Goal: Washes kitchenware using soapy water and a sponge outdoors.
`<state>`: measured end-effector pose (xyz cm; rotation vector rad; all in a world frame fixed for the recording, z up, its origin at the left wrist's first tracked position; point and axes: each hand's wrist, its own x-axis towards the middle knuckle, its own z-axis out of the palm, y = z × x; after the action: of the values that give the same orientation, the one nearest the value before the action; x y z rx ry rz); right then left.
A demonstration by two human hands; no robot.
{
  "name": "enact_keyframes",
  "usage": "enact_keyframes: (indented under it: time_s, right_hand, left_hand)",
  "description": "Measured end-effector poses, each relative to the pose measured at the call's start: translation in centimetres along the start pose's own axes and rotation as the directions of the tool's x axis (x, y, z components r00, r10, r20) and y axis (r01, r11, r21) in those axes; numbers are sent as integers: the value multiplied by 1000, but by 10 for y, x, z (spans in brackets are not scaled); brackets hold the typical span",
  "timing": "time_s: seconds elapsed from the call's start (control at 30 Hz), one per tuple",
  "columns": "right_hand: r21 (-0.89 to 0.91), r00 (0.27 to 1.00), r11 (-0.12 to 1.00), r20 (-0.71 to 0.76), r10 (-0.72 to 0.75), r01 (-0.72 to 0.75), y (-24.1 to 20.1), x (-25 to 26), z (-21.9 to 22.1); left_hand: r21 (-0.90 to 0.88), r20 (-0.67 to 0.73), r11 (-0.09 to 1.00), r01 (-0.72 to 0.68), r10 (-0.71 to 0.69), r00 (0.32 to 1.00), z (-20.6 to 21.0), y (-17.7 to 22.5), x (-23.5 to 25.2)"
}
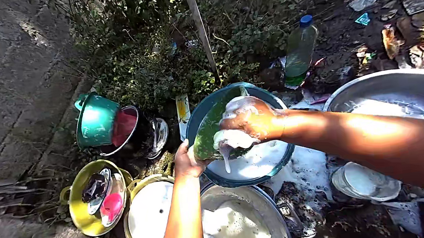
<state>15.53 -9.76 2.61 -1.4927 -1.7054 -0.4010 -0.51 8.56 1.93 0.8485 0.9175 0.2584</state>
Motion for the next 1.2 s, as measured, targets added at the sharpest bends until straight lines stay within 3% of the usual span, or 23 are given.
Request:
enact_keyframes:
  time_s: [0.07,0.1,0.13,0.17,0.2,0.3,0.37,0.43,0.47,0.53,0.63,0.7,0.73,0.77,0.8,0.83,0.9,0.97,1.03,1.1,1.13,1.17,1.2]
  right_hand:
    - [88,981,995,195,23,-41,-10,-6,-4]
    - [138,938,975,325,123,-176,-14,-7,-9]
    - [172,849,912,461,258,-371,-18,-6,-15]
    - [160,756,829,529,386,-535,-16,-6,-16]
    - [103,714,781,492,498,-616,-11,-10,-12]
    - [-173,704,750,263,660,-639,16,-41,22]
    - [-215,597,695,378,707,-686,14,-60,42]
    - [-133,503,657,537,677,-742,-14,-55,49]
    - [-53,513,643,554,656,-764,-26,-47,51]
    - [7,596,647,397,698,-763,-26,-33,52]
    - [-311,707,686,59,705,-658,24,-41,39]
    - [-426,649,621,98,754,-658,32,-53,34]
    - [-378,598,626,204,775,-682,18,-53,38]
    - [-284,557,652,351,753,-703,-1,-51,43]
    - [-170,579,695,436,689,-699,-19,-46,47]
    - [-80,653,739,413,635,-668,-30,-39,48]
    - [-93,817,824,111,567,-559,-17,-30,46]
    - [-360,881,805,-160,445,-472,27,-41,42]
    - [-496,844,707,-110,525,-504,43,-55,34]
    - [-346,777,734,22,629,-584,17,-60,45]
    - [-176,692,707,143,707,-685,-5,-53,53]
    - [38,619,630,236,749,-776,-24,-45,63]
    - [210,578,539,249,777,-815,-38,-35,74]
  left_hand:
    - [0,-238,995,-98,95,967,7,-13,9]
    - [17,-320,987,-162,159,934,13,-20,11]
    - [38,-358,974,-224,223,907,20,-26,10]
    - [74,-337,956,-284,292,895,29,-33,6]
    - [122,-273,930,-348,369,889,36,-39,3]
    - [223,-98,827,-516,546,832,55,-51,-4]
    - [294,-35,769,-568,602,798,67,-49,-13]
    - [373,28,722,-583,619,785,71,-51,-20]
    - [390,46,724,-569,602,797,72,-60,-22]
    - [467,96,697,-545,572,814,73,-81,-29]
    - [521,186,577,-629,642,744,74,-80,-41]
    - [393,209,547,-739,730,651,71,-59,-41]
    - [364,207,525,-769,759,617,71,-51,-39]
    - [362,196,533,-765,759,621,73,-50,-39]
    - [389,181,564,-728,728,661,75,-54,-38]
    - [450,168,590,-670,681,712,77,-63,-37]
    - [581,181,559,-591,620,764,75,-77,-38]
    - [577,227,500,-646,662,714,71,-72,-46]
    - [419,314,420,-805,765,563,68,-55,-51]
    - [337,356,296,-894,839,412,73,-44,-55]
    - [328,337,262,-908,865,371,76,-48,-53]
    - [340,298,272,-900,877,377,78,-56,-51]
    - [369,260,321,-872,866,428,76,-64,-48]
